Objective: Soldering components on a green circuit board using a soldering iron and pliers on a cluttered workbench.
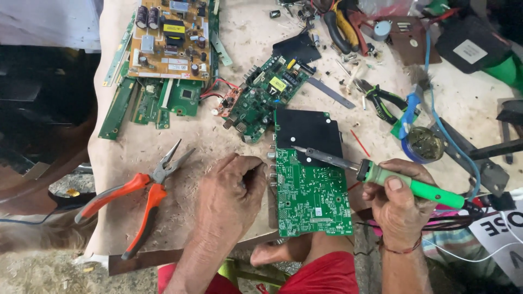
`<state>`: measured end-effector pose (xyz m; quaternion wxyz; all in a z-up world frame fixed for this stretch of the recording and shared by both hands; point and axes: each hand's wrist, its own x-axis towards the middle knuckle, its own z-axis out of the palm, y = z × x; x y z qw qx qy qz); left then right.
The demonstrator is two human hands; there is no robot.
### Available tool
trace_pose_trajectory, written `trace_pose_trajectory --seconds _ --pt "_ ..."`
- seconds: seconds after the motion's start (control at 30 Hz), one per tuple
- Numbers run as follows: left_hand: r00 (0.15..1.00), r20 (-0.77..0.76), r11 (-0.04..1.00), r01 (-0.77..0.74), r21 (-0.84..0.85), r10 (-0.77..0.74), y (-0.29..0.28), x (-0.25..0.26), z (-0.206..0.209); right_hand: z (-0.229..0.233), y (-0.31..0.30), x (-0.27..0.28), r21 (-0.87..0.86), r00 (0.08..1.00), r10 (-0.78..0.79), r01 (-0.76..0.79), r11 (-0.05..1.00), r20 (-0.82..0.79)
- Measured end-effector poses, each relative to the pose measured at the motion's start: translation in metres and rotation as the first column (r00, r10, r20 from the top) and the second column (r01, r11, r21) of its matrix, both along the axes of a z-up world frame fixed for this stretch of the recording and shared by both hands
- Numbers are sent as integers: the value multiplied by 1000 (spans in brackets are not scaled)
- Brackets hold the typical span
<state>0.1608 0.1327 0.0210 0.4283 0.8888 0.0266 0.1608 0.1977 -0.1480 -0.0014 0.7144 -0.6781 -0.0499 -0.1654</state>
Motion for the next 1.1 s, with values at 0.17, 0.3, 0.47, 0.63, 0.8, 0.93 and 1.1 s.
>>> trace_pose_trajectory --seconds 0.17,0.3,0.47,0.63,0.8,0.93,1.1 --pt "998 -62 1000 -7 3 8 -1 1 1 0 3 -2 9 998 -48 48 999 -47" --pt "995 -96 1000 -26 12 27 -2 0 2 -6 0 0 -45 1000 -18 18 999 4" --pt "997 -72 1000 -7 -29 5 0 -1 2 -7 -2 1 -8 998 -63 63 998 28" --pt "999 -49 1000 -3 -16 3 0 -1 0 -8 -1 0 -91 994 -113 113 989 7" --pt "999 -44 1000 -5 8 5 -1 -2 -1 -11 -3 -2 -211 996 -85 92 973 41" --pt "999 -34 1000 1 13 0 -1 0 -2 -12 -5 -2 -122 999 -33 34 992 6" --pt "999 -38 999 10 34 -9 -1 0 -2 -11 -2 -3 -103 999 -38 35 994 -26"
